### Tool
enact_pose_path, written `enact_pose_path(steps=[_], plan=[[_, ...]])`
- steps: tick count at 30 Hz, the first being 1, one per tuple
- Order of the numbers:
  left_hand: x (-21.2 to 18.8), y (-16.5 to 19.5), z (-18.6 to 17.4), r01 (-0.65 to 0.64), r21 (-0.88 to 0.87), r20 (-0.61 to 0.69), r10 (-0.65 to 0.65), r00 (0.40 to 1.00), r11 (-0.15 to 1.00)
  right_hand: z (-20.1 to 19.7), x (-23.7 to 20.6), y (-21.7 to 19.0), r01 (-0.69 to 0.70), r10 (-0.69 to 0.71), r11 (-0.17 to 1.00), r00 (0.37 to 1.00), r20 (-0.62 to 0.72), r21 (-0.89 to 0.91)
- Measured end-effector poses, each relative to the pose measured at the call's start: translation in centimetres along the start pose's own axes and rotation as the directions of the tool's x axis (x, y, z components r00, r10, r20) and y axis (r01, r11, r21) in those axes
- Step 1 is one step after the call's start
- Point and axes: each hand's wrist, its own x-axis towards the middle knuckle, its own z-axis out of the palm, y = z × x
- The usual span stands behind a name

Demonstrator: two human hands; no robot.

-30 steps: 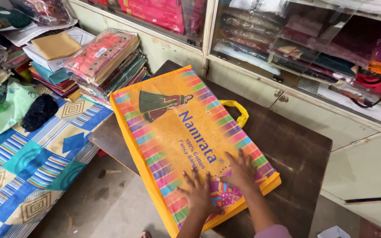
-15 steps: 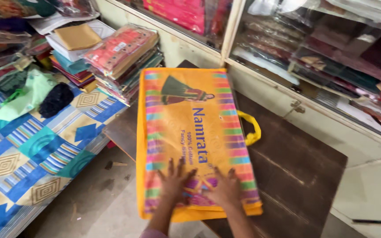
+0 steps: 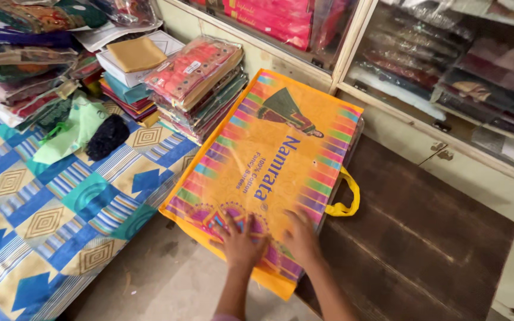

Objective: The person carries a large branded shopping bag from a shelf area into a fabric shop, opens it, and takes out plastic-wrapped saree and dress boxes one at a time. They place each package on a wooden table, turn and smooth the packages flat, and arrange them beside the bag.

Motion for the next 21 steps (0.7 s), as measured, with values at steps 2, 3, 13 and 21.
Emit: enact_pose_path(steps=[2, 3, 13, 21], plan=[[-0.5, 0.8, -1.6, -0.028, 0.004, 0.010, 0.028, 1.000, 1.000, -0.4, -0.1, 0.9, -0.195, 0.212, 0.957, 0.976, 0.057, -0.216], [-0.6, 0.9, -2.1, -0.040, 0.005, 0.018, 0.040, 0.999, 0.999, -0.3, -0.4, 0.9, -0.330, 0.362, 0.922, 0.920, 0.148, -0.205], [11.8, -7.4, -10.5, -0.125, 0.032, 0.107, 0.121, 0.987, 0.992, 7.7, 2.9, -5.9, -0.423, 0.396, 0.906, 0.834, 0.386, -0.016], [18.2, -10.2, -9.4, -0.165, 0.153, -0.102, 0.182, 0.978, 0.974, 10.6, 6.8, -10.1, -0.294, 0.242, 0.955, 0.845, 0.478, 0.036]])
